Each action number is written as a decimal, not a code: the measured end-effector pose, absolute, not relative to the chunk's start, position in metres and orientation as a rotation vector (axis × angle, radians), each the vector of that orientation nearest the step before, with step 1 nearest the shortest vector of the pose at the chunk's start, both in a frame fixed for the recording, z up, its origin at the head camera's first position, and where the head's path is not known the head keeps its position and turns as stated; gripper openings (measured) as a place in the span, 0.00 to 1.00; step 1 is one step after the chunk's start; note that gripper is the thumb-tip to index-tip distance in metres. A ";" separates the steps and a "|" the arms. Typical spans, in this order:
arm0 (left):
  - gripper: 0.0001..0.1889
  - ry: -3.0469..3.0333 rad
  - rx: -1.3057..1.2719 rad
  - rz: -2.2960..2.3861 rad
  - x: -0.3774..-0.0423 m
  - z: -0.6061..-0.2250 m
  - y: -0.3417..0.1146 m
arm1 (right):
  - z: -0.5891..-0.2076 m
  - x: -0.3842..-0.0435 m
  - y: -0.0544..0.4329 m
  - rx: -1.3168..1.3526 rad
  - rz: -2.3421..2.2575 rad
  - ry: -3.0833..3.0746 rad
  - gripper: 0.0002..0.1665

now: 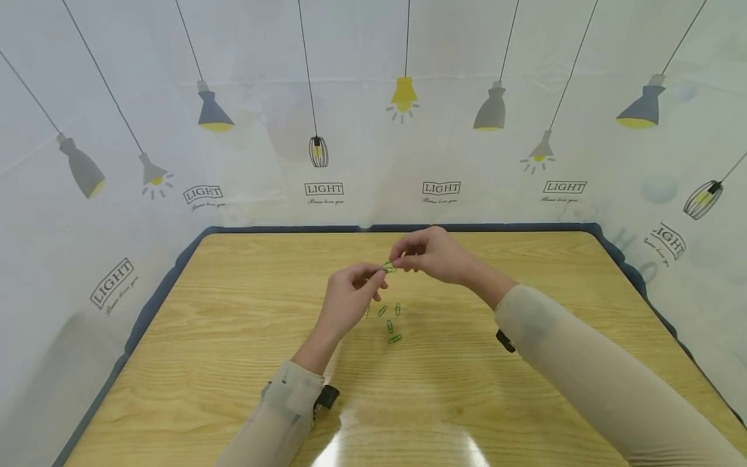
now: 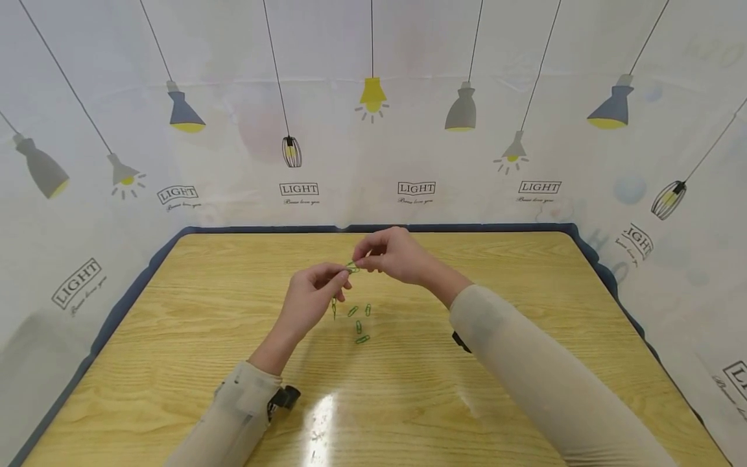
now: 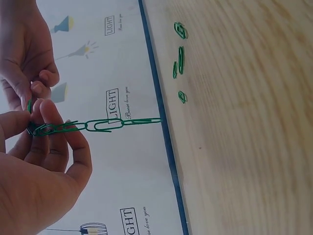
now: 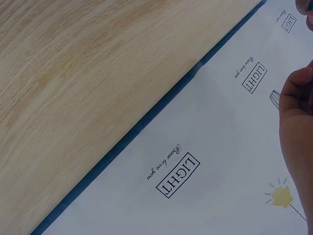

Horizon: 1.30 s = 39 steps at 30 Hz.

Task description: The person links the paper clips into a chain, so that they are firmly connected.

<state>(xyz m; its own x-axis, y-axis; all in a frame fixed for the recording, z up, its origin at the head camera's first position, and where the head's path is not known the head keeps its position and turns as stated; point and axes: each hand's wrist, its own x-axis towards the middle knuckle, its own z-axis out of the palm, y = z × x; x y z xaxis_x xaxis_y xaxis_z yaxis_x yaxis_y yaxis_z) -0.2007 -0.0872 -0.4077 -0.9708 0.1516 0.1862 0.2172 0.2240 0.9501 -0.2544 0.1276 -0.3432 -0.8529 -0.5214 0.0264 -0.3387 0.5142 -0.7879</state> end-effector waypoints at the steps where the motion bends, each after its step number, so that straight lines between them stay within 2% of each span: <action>1: 0.15 -2.415 -0.361 -1.892 -0.200 -0.407 -0.087 | -0.343 -0.254 0.128 -0.740 -1.246 2.543 0.05; 21: 0.12 -2.434 -0.383 -1.851 -0.199 -0.405 -0.085 | -0.339 -0.250 0.134 -0.745 -1.256 2.550 0.05; 39: 0.13 -2.425 -0.348 -1.883 -0.197 -0.401 -0.088 | -0.336 -0.248 0.137 -0.775 -1.250 2.566 0.06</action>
<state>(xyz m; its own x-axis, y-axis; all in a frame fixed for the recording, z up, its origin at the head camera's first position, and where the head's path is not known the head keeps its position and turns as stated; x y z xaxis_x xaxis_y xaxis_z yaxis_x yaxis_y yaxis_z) -0.1970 -0.0876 -0.4013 -0.9733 0.1455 0.1774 0.2080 0.2326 0.9501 -0.2482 0.1370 -0.3358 -0.8471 -0.5280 0.0610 -0.3735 0.5098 -0.7750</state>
